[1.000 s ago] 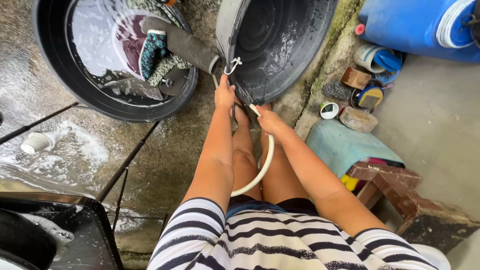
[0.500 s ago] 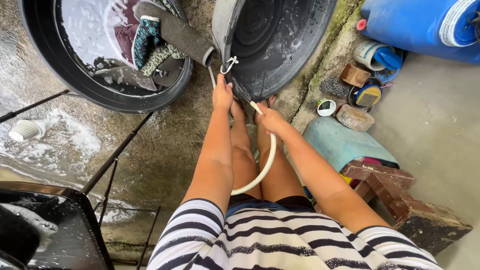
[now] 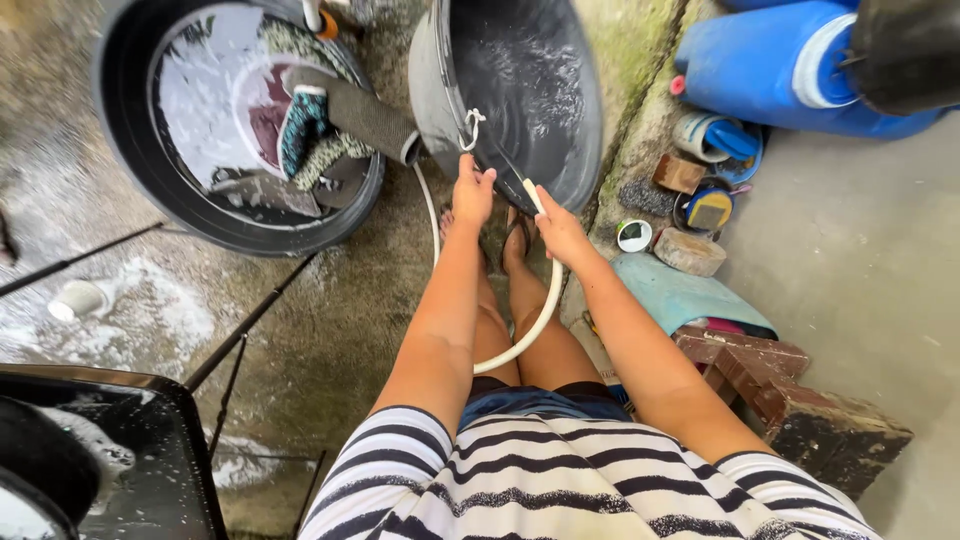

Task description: Scrubbing and rinsing a grey floor mat and a plastic basin outdoors.

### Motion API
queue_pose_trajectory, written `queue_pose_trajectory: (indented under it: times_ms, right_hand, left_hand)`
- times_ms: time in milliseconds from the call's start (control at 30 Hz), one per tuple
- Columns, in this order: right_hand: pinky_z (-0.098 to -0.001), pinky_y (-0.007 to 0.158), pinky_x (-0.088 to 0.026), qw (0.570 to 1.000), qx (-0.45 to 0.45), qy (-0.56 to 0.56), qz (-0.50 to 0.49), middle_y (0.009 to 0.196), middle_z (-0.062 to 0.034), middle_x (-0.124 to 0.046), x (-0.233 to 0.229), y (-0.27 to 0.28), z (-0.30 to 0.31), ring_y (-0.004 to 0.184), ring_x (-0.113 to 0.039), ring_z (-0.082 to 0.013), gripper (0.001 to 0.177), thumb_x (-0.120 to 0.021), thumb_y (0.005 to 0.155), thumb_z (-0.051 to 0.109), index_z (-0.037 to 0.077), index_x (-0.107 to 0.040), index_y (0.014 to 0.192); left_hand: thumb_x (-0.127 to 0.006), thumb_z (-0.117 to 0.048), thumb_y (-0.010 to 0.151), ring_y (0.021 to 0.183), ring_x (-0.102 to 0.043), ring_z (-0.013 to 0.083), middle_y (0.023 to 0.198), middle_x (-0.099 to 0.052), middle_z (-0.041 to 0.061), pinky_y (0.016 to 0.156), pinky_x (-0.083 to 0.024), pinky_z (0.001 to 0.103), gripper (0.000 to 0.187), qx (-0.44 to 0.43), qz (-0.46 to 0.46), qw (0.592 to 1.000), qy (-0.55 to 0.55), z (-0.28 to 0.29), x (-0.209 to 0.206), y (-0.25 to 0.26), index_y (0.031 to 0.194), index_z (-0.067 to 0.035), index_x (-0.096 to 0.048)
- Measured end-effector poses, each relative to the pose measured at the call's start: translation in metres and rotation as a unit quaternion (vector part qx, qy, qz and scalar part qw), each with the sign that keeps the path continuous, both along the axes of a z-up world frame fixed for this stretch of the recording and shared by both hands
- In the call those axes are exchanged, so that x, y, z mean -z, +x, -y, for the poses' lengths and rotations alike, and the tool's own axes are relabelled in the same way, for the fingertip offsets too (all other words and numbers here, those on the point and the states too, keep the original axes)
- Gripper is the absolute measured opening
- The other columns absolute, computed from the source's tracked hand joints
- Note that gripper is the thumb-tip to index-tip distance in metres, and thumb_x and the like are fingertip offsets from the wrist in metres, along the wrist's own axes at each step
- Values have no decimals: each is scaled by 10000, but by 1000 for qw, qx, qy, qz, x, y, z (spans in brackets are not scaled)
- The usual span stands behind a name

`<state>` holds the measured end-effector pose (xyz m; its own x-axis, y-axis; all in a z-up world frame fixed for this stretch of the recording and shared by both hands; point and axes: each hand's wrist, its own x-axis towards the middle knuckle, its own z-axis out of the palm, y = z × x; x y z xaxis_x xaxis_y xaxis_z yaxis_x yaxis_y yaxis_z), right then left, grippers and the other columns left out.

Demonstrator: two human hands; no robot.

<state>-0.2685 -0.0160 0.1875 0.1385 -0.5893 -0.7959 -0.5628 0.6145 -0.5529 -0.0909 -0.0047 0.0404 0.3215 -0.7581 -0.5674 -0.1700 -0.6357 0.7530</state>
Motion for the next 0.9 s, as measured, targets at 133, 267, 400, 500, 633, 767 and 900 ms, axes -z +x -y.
queue_pose_trajectory:
  times_ms: [133,267,400,500,633,767,900]
  right_hand:
    - [-355,409,-480,1000,8,6,5,698,-73,-559,-8,-11,4,429,-522,-172,628,-517,984,129,221,-382,1591]
    - [-354,417,-506,1000,6,2,-6,736,-69,-600,0,-23,-1,421,-532,-168,629,-512,992,141,255,-365,1593]
    - [-354,452,-546,1000,-13,-8,-21,751,-122,-642,-20,-24,1,431,-600,-197,646,-512,999,160,277,-318,1604]
    - [-369,458,-553,1000,-8,-26,-14,789,-128,-663,-14,-33,-6,450,-624,-219,651,-502,998,157,282,-308,1607]
    - [-374,459,-549,999,-16,-19,-34,799,-124,-655,-30,-35,2,455,-616,-215,655,-513,993,156,279,-306,1602]
    - [-380,457,-526,999,7,4,-33,810,-141,-643,-23,-44,-1,463,-573,-210,663,-513,993,146,269,-302,1610]
    - [-382,440,-502,998,64,21,-9,814,-108,-602,-10,-60,-11,477,-537,-198,654,-517,999,139,249,-316,1612]
  left_hand:
    - [-699,-209,916,743,-691,326,807,-661,122,701,-540,444,390,13,29,999,-36,12,-18,-7,1212,-62,-492]
    - [-705,-240,906,808,-688,353,852,-684,134,726,-524,474,351,44,92,994,-29,20,-52,-10,1143,-71,-511]
    - [-694,-244,922,877,-690,398,905,-704,167,761,-525,507,328,83,128,988,-27,29,-78,-29,1154,-81,-530]
    - [-705,-228,898,903,-677,431,954,-699,190,751,-521,535,351,150,209,963,-75,33,-91,-47,1160,-76,-528]
    - [-701,-210,893,903,-684,426,970,-701,190,767,-532,534,316,238,239,940,-59,18,-114,-63,1129,-83,-533]
    - [-689,-206,907,905,-700,403,986,-705,176,777,-553,511,263,349,231,908,-28,-3,-123,-78,1100,-103,-544]
    - [-671,-204,926,912,-711,374,1003,-708,150,785,-558,490,233,400,245,882,-31,-9,-122,-93,1112,-119,-559]
